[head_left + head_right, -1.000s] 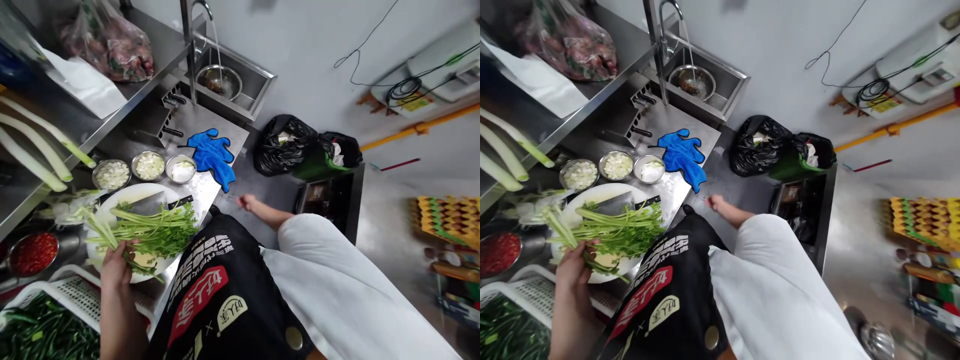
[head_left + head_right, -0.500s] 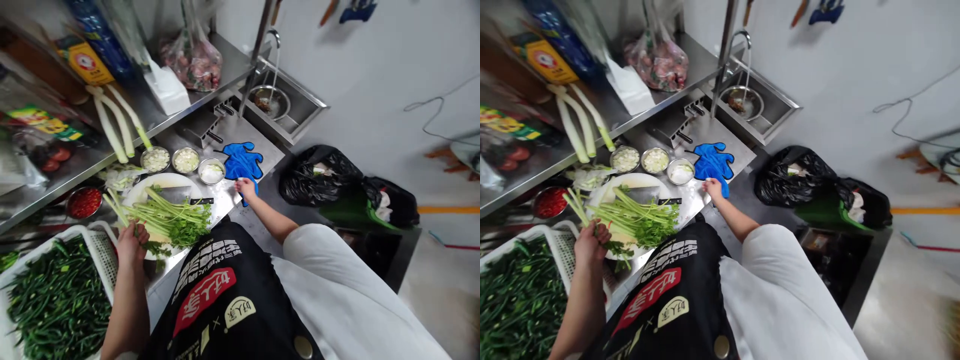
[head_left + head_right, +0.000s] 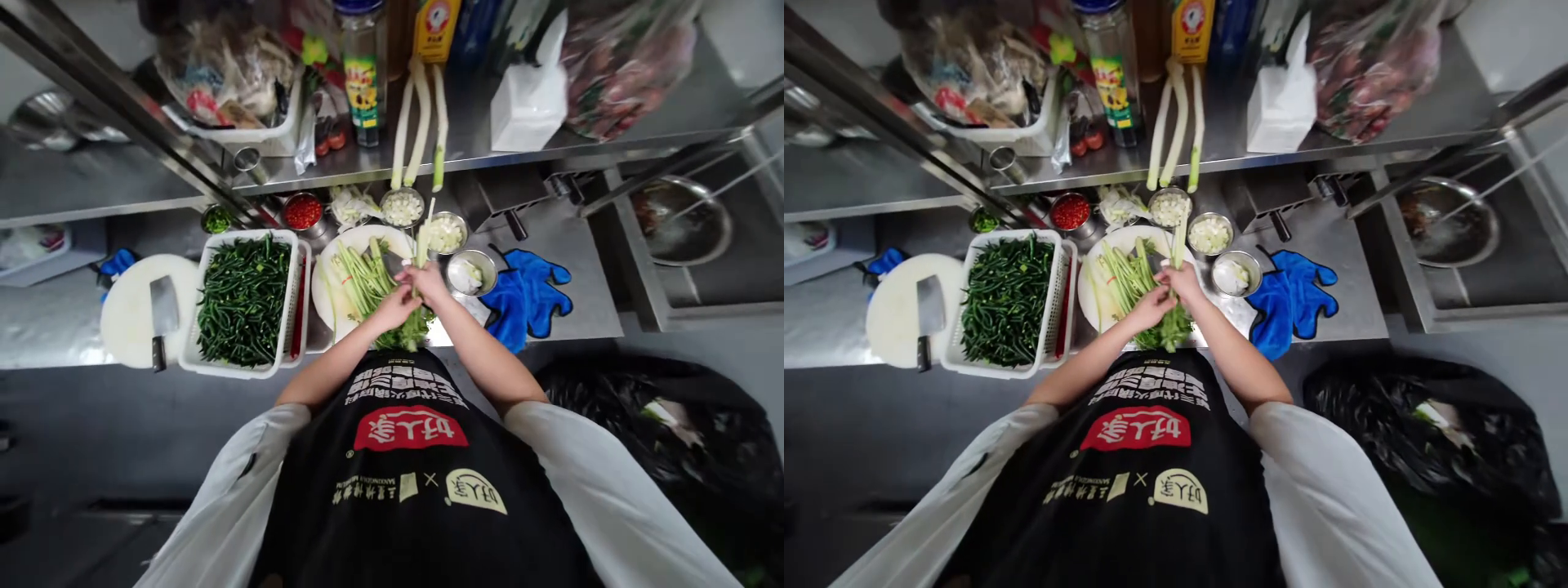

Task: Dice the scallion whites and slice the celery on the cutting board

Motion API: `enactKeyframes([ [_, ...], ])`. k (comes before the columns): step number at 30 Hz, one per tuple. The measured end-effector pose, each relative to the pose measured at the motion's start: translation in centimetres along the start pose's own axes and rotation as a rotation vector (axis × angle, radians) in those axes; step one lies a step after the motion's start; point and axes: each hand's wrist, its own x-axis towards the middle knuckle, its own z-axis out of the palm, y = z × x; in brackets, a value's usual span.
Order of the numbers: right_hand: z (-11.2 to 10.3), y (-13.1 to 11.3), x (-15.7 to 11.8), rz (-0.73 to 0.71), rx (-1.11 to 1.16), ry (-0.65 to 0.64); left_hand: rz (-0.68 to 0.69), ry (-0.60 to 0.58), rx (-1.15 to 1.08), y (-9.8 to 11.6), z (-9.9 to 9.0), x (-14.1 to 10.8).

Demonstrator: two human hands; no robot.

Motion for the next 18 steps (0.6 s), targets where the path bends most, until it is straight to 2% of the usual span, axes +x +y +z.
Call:
enactKeyframes([
  [1, -1.2, 0.3, 0.3, 0.024, -0.037, 0.009, -0.012, -0.013, 0.014, -1.2, -1.1, -0.4],
  [2, -2.4, 0.7, 0.7, 0.042, -0.087, 0.012, -0.034, 0.03, 0.006, -2.4, -2.4, -0.8],
  [3, -3.4, 1.0, 1.1, 0.054, -0.156, 0.013, -0.068, 0.133, -0.016, -3.7, -3.8, -1.3],
  [5, -4.5, 1.7, 2.0, 0.066, -0.345, 0.038, -0.183, 0.441, -0.066, -6.3, -6.6, -1.9],
  [7, -4.0, 2.4, 2.8, 0.053, -0.551, 0.06, -0.326, 0.677, -0.071, -8.5, -8.6, -2.0],
  [8, -3.2, 2.7, 3.2, 0.04, -0.648, 0.065, -0.389, 0.724, -0.063, -9.3, -9.2, -1.9],
  [10, -0.9, 3.5, 3.9, 0.017, -0.817, 0.058, -0.462, 0.689, -0.054, -10.4, -9.7, -1.1],
  [14, 3.6, 4.9, 4.6, 0.064, -1.059, 0.023, -0.485, 0.559, -0.142, -10.9, -9.3, 1.0],
  [18, 4.8, 6.1, 4.5, 0.109, -1.068, 0.001, -0.498, 0.515, -0.296, -11.1, -9.6, 2.0],
])
